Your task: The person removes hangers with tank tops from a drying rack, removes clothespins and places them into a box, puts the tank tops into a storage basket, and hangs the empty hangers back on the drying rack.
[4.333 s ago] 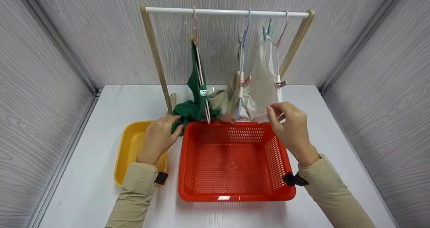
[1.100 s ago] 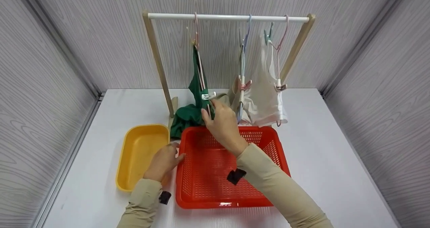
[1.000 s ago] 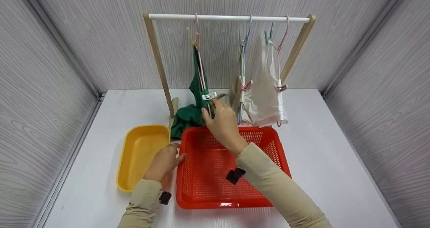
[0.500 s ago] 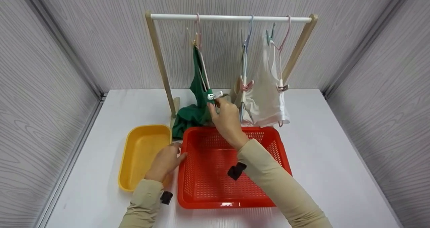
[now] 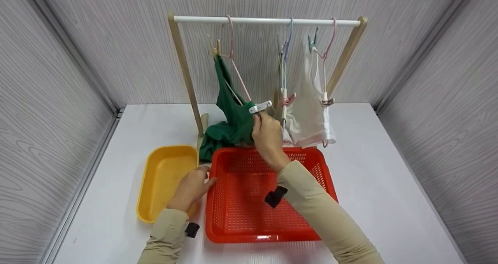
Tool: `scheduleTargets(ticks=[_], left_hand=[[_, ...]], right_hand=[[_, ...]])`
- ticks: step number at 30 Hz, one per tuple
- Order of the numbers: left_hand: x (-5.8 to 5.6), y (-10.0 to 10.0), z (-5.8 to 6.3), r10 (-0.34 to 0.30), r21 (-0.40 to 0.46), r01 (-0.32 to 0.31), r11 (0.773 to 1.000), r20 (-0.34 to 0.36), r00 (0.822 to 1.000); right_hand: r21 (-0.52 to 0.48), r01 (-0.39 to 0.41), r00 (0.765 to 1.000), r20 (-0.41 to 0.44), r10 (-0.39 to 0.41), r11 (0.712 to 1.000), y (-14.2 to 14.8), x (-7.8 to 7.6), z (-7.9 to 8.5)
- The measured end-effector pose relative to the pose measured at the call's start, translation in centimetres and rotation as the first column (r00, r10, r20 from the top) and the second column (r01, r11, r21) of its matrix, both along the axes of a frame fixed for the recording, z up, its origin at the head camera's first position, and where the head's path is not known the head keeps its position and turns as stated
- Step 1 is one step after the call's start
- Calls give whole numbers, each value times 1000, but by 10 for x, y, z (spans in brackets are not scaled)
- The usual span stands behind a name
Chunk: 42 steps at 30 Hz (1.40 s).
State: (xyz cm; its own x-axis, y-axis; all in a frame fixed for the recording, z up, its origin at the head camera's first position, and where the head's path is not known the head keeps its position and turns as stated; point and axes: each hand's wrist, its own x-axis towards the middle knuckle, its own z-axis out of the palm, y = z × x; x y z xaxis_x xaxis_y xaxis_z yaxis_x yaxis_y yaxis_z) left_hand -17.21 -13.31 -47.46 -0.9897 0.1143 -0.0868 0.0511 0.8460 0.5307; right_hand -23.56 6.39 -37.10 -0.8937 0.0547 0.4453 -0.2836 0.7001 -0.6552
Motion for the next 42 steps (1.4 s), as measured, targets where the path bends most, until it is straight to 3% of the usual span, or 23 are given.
scheduleTargets(ticks=[5,11,26,36,42], left_hand=[[2,-1,0,-18,-16,17,1000,-36,999],[2,0,0,-31,-26,30,999,-29,999],[-3,-6,4,7,8,-8,1000,69,998],[-5,-10,8,-10,6,10,1000,-22,1000],[-5,-11,11,-9,14,9,1000,-2,1000]], right_hand=[[-21,28,999,-42,-29,999,3,-3,-4],[-38,16,995,-102,-20,999,5,-3,-8],[-81,-12,980,-197,-5,997,10,0,-10],[-106,-6,970,-244,-20,994,11,1,-11],[-136,-5,959,-281,-33,991,12,1,-9]])
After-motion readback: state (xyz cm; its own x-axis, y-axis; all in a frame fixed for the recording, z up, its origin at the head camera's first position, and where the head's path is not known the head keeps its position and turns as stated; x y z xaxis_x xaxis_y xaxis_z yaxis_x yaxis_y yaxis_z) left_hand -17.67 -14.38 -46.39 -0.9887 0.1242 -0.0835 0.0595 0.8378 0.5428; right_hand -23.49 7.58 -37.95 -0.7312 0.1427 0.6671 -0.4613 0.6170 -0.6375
